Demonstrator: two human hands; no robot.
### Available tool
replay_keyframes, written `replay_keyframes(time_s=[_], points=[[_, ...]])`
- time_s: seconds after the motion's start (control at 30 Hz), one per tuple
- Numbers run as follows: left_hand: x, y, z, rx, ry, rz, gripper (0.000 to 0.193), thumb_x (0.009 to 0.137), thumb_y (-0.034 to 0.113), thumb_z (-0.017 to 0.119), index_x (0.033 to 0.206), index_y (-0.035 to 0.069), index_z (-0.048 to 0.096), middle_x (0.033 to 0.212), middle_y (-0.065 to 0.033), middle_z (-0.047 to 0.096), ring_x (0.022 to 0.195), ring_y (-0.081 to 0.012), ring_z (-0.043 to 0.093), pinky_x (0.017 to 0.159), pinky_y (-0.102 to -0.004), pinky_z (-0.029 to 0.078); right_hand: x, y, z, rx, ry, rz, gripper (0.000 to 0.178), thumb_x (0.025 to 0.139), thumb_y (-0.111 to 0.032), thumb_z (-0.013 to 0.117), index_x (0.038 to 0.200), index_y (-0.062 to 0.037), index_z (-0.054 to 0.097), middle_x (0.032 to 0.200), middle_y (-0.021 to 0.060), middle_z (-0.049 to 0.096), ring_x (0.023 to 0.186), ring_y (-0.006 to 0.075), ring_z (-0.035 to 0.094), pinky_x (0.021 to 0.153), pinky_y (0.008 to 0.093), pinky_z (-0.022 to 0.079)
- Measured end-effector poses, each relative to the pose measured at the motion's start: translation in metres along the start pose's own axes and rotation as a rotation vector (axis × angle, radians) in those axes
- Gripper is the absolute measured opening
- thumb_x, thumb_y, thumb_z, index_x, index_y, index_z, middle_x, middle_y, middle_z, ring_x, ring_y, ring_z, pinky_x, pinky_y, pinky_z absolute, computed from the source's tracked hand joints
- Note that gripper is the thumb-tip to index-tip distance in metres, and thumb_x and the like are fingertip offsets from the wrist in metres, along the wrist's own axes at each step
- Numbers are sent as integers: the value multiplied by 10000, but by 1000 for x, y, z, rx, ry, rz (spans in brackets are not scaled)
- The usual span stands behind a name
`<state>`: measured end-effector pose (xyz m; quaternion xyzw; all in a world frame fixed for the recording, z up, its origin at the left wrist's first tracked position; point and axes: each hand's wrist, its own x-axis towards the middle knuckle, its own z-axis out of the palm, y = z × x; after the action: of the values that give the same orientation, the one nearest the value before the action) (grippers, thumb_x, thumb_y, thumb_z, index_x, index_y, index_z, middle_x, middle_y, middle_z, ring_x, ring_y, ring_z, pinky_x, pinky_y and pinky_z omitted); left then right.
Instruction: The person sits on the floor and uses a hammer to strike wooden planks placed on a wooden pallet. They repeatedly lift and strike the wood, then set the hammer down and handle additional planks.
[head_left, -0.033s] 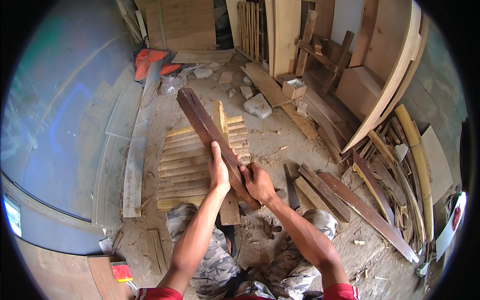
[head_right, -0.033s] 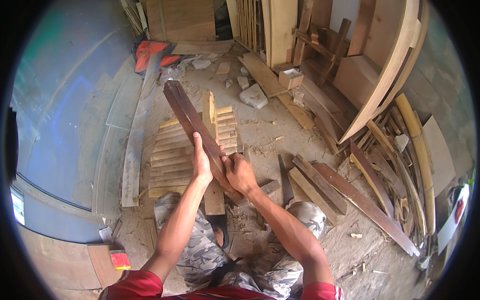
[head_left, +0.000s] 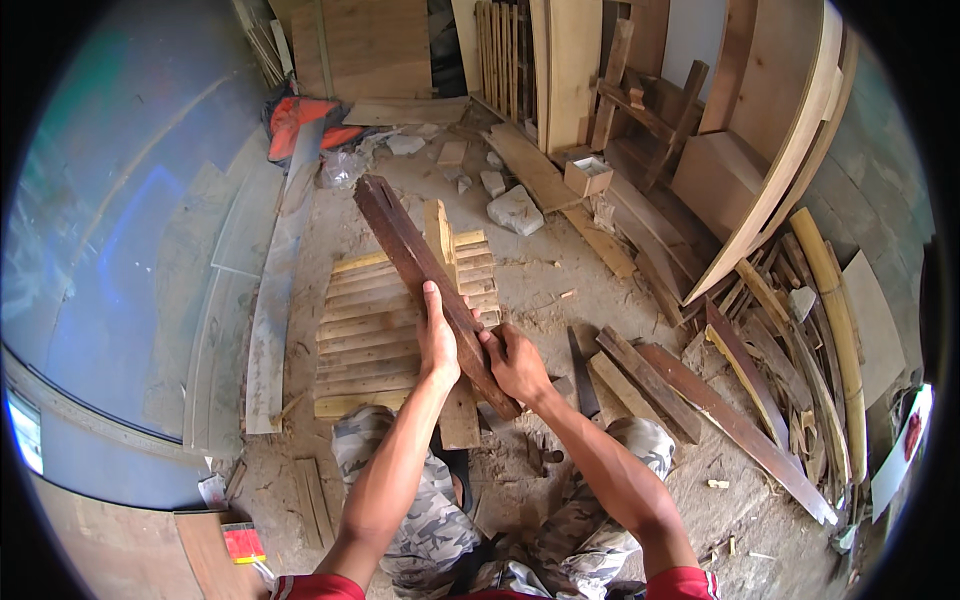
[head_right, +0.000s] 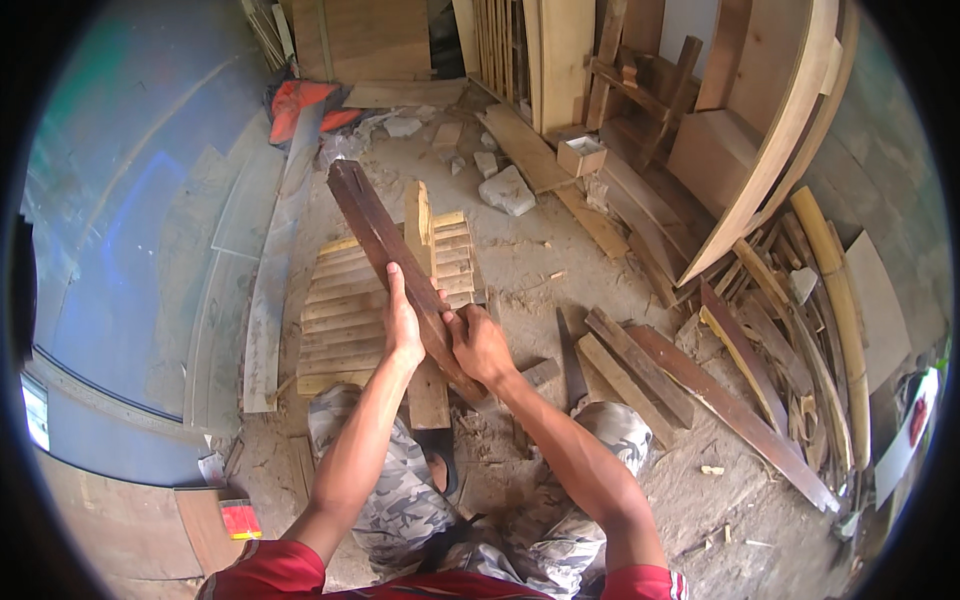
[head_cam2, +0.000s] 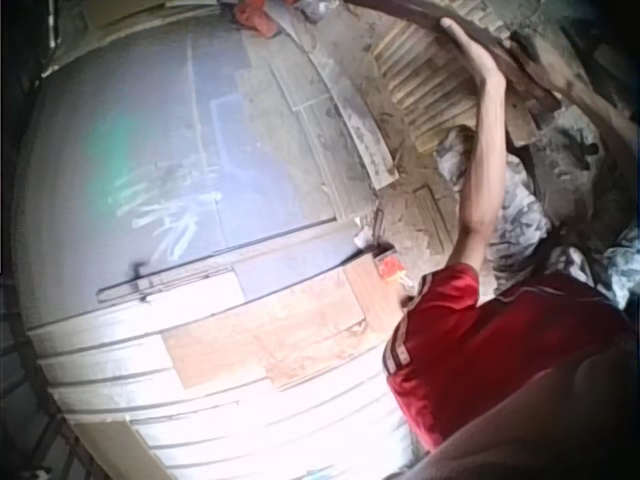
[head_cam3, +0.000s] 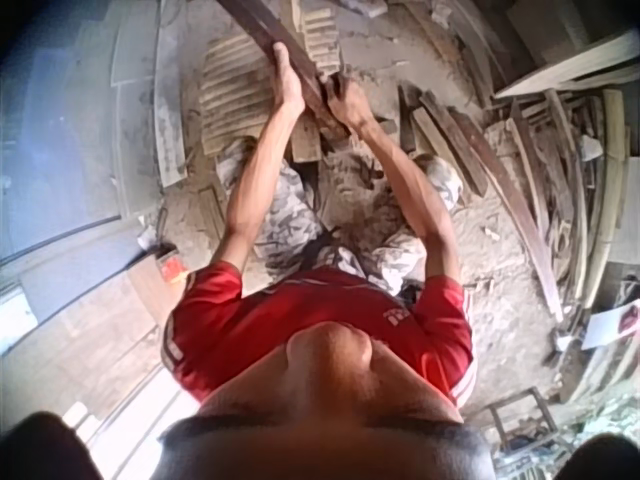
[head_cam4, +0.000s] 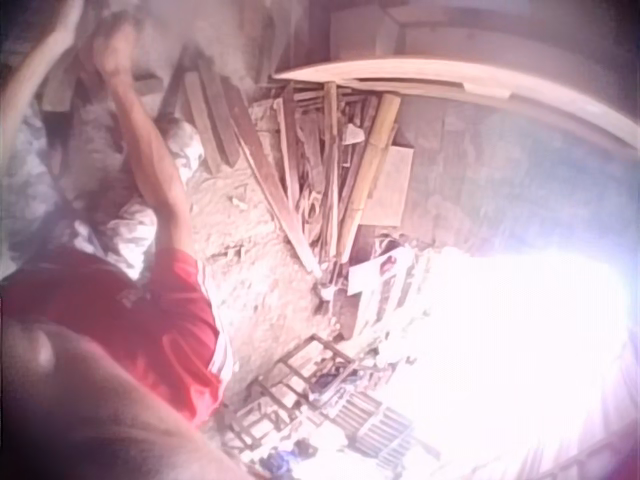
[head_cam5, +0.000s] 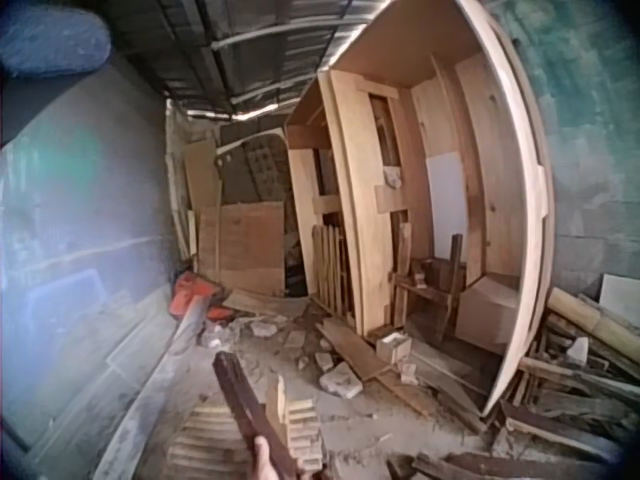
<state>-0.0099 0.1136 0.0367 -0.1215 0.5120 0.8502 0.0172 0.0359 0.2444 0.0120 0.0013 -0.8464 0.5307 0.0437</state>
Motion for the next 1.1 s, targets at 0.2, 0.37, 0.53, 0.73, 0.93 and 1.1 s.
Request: replay_keyframes(time_s=[0.2,0.37,0.53,0.73,0.93,1.1], points=[[8,5,0,22,-51,46,546,934,500,682,1179,27,558,1011,-76,617,855,-203,646,747,-393,576,15,10,-7,356,-213,272,480,1029,-373,564,1109,94,642,1000,243,704,891,294,673,808,402,501],[10,6,-1,165,19,137,843,804,454,856,1318,-8,373,1246,-161,505,1206,-242,509,1053,-408,428,21,10,-21,587,-298,455,444,1032,-290,562,1222,105,629,1090,199,708,958,218,669,865,333,516],[3,1,2,251,127,235,1094,829,629,753,1435,-114,228,1427,-254,395,1359,-306,377,1162,-425,283,18,-7,-33,666,-459,576,376,1004,-144,529,1279,101,602,1184,202,687,997,237,682,868,360,560],[1,5,12,257,206,158,997,847,579,766,1377,-114,283,1452,-278,377,1360,-312,379,1161,-413,290,16,12,-16,613,-345,542,505,1058,-342,486,1297,86,605,1226,216,672,1062,247,664,946,364,519],[7,4,3,198,250,296,930,855,529,784,1336,-118,321,1403,-279,426,1317,-304,421,1140,-412,318,3,-22,-31,469,-313,513,851,1001,-642,461,1398,110,498,1361,248,586,1236,286,577,1090,372,413],[6,1,3,214,257,313,909,855,530,784,1320,-105,330,1382,-266,439,1296,-292,427,1118,-396,337,-5,-16,-45,506,-484,425,943,943,-711,508,1377,126,511,1345,249,594,1253,297,563,1107,380,388]])
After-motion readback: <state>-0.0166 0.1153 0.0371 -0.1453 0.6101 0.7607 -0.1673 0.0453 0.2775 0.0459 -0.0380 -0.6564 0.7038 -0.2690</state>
